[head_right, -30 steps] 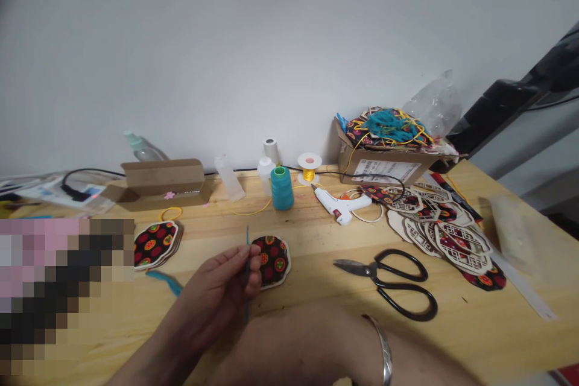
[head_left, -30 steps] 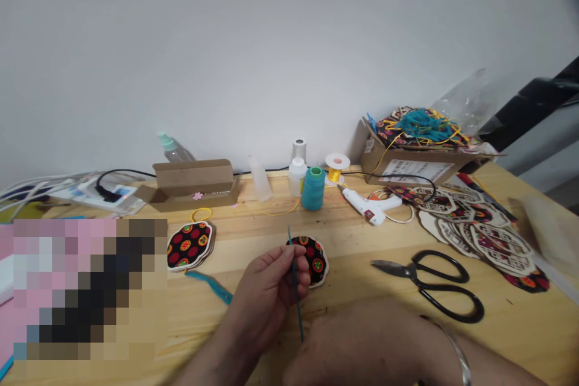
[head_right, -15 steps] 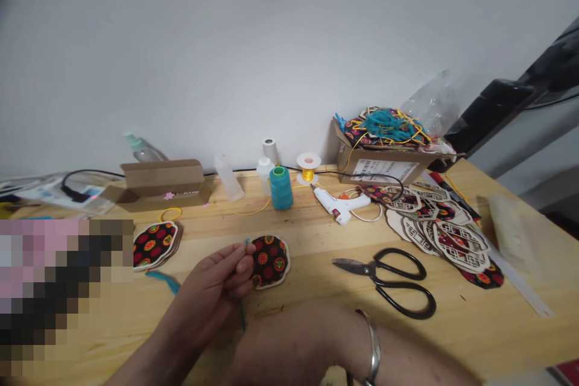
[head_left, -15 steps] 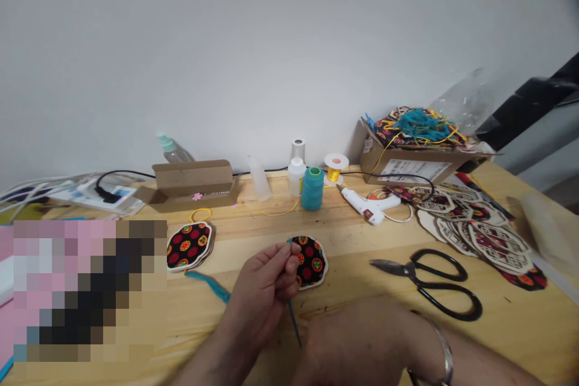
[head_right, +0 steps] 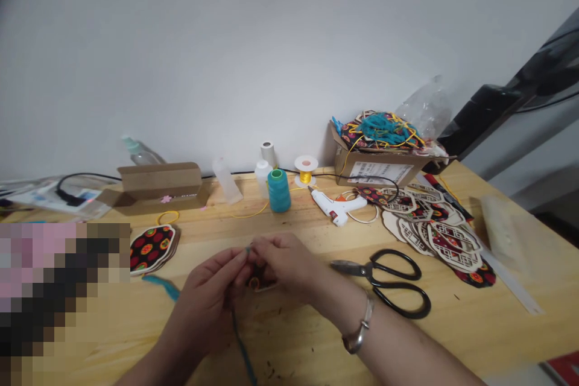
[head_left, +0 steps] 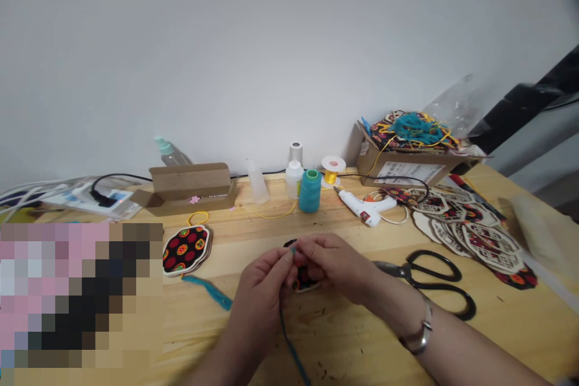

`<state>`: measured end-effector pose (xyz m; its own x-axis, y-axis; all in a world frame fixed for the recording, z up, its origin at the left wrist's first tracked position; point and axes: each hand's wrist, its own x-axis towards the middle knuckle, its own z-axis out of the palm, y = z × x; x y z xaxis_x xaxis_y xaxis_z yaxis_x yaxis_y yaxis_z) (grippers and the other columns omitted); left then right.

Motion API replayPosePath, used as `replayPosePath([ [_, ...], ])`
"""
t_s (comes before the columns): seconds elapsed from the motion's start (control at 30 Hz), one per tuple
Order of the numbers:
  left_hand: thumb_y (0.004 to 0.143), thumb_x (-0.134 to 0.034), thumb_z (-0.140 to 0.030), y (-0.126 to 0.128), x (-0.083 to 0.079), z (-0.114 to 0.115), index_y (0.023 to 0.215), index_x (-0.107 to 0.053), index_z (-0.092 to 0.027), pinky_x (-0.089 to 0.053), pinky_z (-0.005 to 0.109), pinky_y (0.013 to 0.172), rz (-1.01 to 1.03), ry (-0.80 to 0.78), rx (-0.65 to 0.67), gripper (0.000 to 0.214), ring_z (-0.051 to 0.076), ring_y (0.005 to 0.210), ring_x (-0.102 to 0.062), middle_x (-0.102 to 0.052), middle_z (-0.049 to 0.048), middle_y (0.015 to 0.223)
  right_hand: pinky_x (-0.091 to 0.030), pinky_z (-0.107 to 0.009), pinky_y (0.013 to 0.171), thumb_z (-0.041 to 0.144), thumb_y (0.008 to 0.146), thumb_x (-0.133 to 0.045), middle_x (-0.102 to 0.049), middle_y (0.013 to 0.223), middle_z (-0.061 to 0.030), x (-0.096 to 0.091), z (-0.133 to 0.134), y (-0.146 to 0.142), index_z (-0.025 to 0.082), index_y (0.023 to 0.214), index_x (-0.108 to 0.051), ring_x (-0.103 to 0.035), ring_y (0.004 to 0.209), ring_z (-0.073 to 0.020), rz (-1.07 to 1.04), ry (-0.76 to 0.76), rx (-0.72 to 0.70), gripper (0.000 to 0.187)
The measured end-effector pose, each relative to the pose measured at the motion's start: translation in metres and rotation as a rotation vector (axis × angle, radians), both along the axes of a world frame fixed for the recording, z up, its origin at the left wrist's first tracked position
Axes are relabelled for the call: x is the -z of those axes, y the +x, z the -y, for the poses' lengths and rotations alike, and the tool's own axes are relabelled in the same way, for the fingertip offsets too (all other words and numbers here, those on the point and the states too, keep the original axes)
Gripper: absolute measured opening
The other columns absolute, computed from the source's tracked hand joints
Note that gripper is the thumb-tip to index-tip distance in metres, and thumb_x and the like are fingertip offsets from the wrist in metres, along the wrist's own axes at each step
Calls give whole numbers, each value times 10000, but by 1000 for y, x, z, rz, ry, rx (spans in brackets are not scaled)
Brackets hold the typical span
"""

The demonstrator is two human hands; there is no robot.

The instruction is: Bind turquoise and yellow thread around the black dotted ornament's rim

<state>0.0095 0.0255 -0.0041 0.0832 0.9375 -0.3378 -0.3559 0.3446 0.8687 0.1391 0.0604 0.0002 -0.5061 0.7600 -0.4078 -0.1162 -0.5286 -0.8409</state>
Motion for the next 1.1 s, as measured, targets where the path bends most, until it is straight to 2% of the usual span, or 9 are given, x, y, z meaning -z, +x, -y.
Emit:
replayPosePath([
  [0.07,691,-662,-237,0,1,0,649,-661,-149,-342,191,487,-13,-13,6,97,98,492,-451,-479,-39,476,-234,-157,385,472,804,-498,-477,553,34,1,0,-1,116,808,-597,-395,439,-51,-122,-114,74,370],
  [0.1,689,-663,-238,0,2,0,663,-667,-149,-344,192,486,-10,-20,7,93,97,479,-448,-461,-46,456,-273,-161,404,495,799,-491,-529,621,5,2,-1,-1,114,865,-605,-455,492,-67,-179,-144,115,403],
  [0.17,684,-666,-257,0,4,0,662,-667,-150,-348,194,480,12,-31,0,108,93,451,-436,-422,-59,422,-392,-206,521,520,807,-461,-605,802,-65,0,-3,1,111,917,-605,-557,652,-115,-292,-169,179,447],
  [0.23,672,-674,-284,0,6,1,649,-661,-150,-340,194,462,32,-40,-13,137,85,422,-416,-421,-61,415,-439,-296,689,530,826,-419,-625,919,-108,-6,-7,6,113,919,-601,-595,780,-164,-379,-165,208,465],
  [0.33,669,-678,-305,-2,8,1,674,-664,-147,-301,185,424,30,-35,-31,159,70,394,-375,-436,-59,432,-405,-405,823,548,854,-338,-653,879,-125,-20,-12,14,110,917,-601,-620,822,-213,-441,-141,189,515],
  [0.43,697,-658,-311,-3,8,2,701,-662,-143,-238,170,394,28,-13,-47,168,54,388,-323,-430,-60,452,-364,-455,891,549,877,-252,-669,831,-122,-38,-18,19,109,903,-612,-637,796,-221,-444,-111,171,569],
  [0.73,701,-651,-355,-5,1,3,658,-641,-130,-139,155,372,67,9,-34,230,19,365,-250,-407,-70,463,-349,-475,941,534,896,-137,-673,861,-157,-75,-47,26,77,908,-608,-641,842,-235,-440,15,147,656],
  [0.93,691,-660,-355,-4,-2,6,665,-639,-123,-131,156,369,99,-7,-40,234,15,364,-231,-397,-74,455,-375,-488,925,574,873,-164,-653,933,-196,-92,-70,34,46,953,-585,-610,933,-271,-446,90,189,681],
  [1.1,674,-668,-355,-4,-4,7,649,-632,-121,-118,162,365,117,-25,-54,239,17,359,-212,-385,-76,438,-407,-496,898,588,863,-181,-651,920,-199,-116,-82,40,43,960,-583,-597,958,-284,-404,161,227,684],
])
